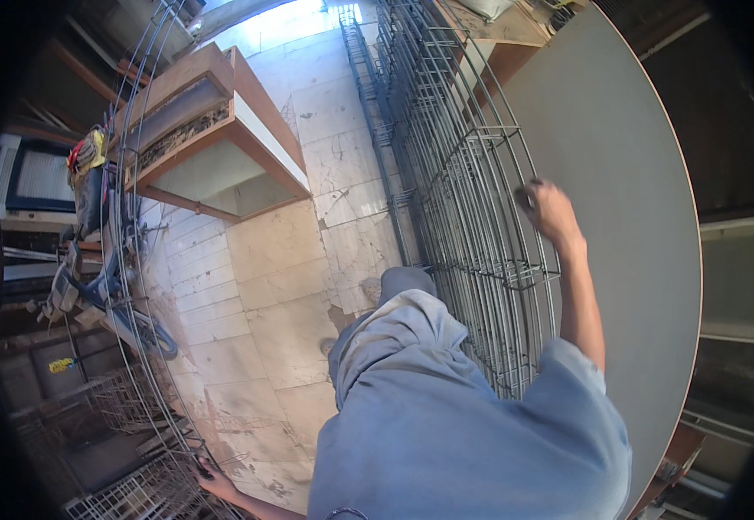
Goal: The person assembles a metal framework by hand, using small wire pieces to secure the junctions of long metal rods.
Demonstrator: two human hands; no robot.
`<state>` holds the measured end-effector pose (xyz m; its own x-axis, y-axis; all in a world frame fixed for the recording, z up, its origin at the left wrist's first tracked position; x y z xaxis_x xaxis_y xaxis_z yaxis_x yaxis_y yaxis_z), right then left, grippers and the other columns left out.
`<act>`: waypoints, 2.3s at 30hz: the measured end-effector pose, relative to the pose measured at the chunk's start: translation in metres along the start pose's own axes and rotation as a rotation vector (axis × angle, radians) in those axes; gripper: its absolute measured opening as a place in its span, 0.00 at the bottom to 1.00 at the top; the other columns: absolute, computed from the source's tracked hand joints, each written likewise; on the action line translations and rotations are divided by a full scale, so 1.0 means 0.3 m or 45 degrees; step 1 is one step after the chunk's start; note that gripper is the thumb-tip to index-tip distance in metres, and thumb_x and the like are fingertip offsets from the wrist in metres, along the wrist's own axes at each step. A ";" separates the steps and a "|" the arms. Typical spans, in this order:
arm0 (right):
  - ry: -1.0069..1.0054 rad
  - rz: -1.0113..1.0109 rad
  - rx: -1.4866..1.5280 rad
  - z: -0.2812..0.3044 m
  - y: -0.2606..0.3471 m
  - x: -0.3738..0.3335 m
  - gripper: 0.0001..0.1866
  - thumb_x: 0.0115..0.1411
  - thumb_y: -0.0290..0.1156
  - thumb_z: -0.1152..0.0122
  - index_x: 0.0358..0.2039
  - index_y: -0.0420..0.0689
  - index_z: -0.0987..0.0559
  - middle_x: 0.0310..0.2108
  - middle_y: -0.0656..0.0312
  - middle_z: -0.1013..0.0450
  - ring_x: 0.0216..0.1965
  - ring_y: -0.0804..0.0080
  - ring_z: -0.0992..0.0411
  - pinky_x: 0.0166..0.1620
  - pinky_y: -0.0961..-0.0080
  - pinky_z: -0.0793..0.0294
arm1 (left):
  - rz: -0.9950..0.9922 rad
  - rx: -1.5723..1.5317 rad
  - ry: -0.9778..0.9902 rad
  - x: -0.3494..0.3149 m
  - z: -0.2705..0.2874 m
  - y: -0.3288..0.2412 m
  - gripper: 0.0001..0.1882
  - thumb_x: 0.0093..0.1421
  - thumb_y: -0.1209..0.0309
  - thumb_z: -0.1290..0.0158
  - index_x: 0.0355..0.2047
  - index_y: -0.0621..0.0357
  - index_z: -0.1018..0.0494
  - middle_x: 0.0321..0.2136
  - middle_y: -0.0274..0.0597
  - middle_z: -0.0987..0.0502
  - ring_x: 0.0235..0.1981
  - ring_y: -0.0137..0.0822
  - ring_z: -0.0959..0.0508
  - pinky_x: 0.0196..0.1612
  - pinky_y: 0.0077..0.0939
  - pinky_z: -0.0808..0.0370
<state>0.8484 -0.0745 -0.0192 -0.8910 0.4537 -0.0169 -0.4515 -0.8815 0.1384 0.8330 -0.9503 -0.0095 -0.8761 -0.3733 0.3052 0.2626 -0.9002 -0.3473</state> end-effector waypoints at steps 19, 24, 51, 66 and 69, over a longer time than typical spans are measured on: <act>0.455 -0.207 0.477 0.091 0.057 -0.230 0.11 0.51 0.29 0.39 0.33 0.36 0.23 0.38 0.48 0.26 0.45 0.51 0.28 0.49 0.60 0.29 | 0.220 -0.032 -0.038 -0.027 -0.049 0.129 0.31 0.66 0.51 0.50 0.53 0.72 0.30 0.45 0.62 0.24 0.45 0.50 0.23 0.49 0.41 0.29; 0.272 -0.085 0.361 0.048 0.045 -0.250 0.17 0.53 0.30 0.39 0.44 0.41 0.25 0.39 0.51 0.24 0.44 0.53 0.27 0.52 0.62 0.29 | 0.165 0.008 0.039 0.002 -0.041 0.061 0.31 0.66 0.50 0.50 0.51 0.72 0.31 0.47 0.61 0.25 0.44 0.49 0.24 0.46 0.41 0.28; 1.541 1.023 1.990 0.792 1.700 -0.236 0.17 0.72 0.28 0.65 0.54 0.35 0.29 0.37 0.54 0.23 0.10 0.86 0.52 0.08 0.87 0.49 | 0.800 -0.721 -0.599 -0.763 0.211 -0.140 0.06 0.59 0.77 0.45 0.35 0.66 0.23 0.32 0.47 0.21 0.33 0.36 0.22 0.38 0.26 0.26; 1.484 1.305 1.248 0.463 2.636 -1.135 0.29 0.65 0.40 0.45 0.61 0.35 0.36 0.25 0.75 0.41 0.18 0.92 0.47 0.15 0.93 0.47 | 1.072 -0.915 -1.151 -0.963 0.528 0.424 0.08 0.63 0.72 0.46 0.35 0.67 0.23 0.30 0.45 0.21 0.32 0.32 0.22 0.37 0.24 0.27; 1.157 1.586 0.795 0.229 2.761 -1.312 0.19 0.66 0.32 0.49 0.56 0.42 0.29 0.33 0.66 0.32 0.31 0.81 0.33 0.33 0.82 0.25 | 1.065 -0.976 -1.099 -1.000 0.554 0.469 0.08 0.62 0.73 0.46 0.35 0.68 0.23 0.31 0.46 0.21 0.33 0.34 0.22 0.38 0.25 0.27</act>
<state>0.8285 -0.9742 0.1701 -0.5041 -0.8577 -0.1013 0.3984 -0.3350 0.8538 1.2001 -1.0023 -0.0024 0.0153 -0.9935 0.1129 0.0470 -0.1121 -0.9926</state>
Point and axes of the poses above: each hand's wrist, its own x-axis towards the middle knuckle, its own z-axis out of the back of the hand, y = z × x, the point moved 5 cm from there along x, towards the middle knuckle
